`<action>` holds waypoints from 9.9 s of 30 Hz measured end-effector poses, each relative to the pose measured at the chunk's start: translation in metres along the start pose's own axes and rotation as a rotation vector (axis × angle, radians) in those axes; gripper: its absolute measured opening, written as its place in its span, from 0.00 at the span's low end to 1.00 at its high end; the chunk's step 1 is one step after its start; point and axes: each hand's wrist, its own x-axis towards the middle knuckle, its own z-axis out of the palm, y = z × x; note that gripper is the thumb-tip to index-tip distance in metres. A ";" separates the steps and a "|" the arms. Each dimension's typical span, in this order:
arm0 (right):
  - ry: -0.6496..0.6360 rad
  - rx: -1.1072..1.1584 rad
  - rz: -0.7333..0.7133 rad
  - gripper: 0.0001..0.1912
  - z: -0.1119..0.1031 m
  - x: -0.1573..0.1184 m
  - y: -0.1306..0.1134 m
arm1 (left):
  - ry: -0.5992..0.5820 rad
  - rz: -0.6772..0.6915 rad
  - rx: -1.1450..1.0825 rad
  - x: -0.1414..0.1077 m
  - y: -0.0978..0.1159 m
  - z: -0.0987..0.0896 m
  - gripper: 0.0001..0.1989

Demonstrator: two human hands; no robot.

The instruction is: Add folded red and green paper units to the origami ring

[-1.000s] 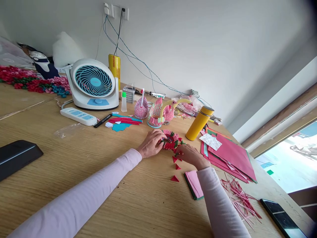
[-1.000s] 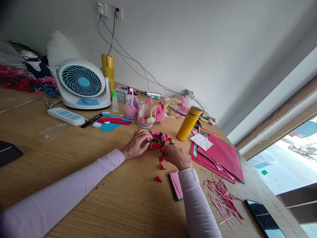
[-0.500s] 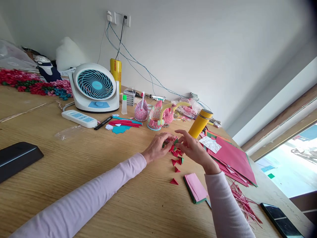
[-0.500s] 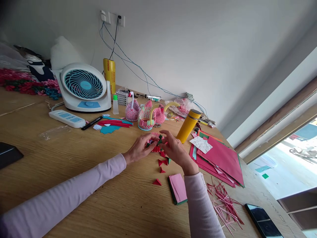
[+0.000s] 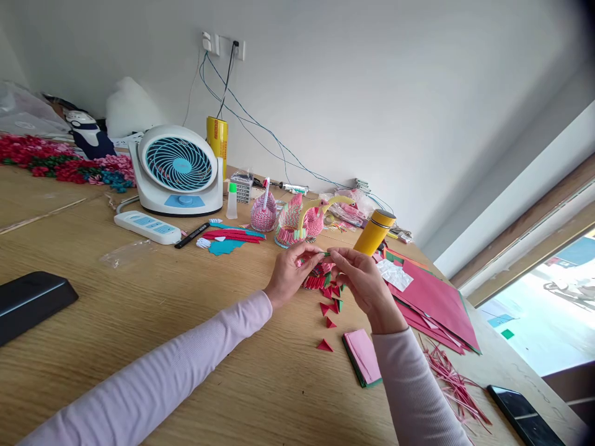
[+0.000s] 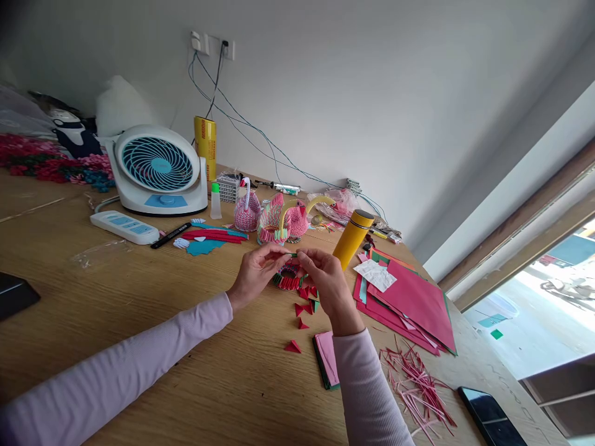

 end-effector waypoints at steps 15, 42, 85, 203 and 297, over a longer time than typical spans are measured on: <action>0.151 0.804 0.191 0.06 0.036 0.001 0.015 | 0.059 0.364 0.276 0.002 0.004 -0.006 0.04; -0.007 1.002 0.395 0.05 0.038 -0.002 0.020 | 0.021 0.385 0.485 0.002 0.003 -0.010 0.03; 0.142 0.868 0.420 0.11 0.040 -0.001 0.018 | -0.114 0.517 0.668 0.008 -0.001 -0.021 0.05; 0.039 -1.635 0.190 0.12 -0.055 0.020 0.061 | -0.391 0.311 0.565 -0.015 -0.058 -0.038 0.09; 0.118 0.894 0.455 0.10 0.033 0.000 0.012 | -0.044 0.516 0.659 0.010 0.007 -0.016 0.04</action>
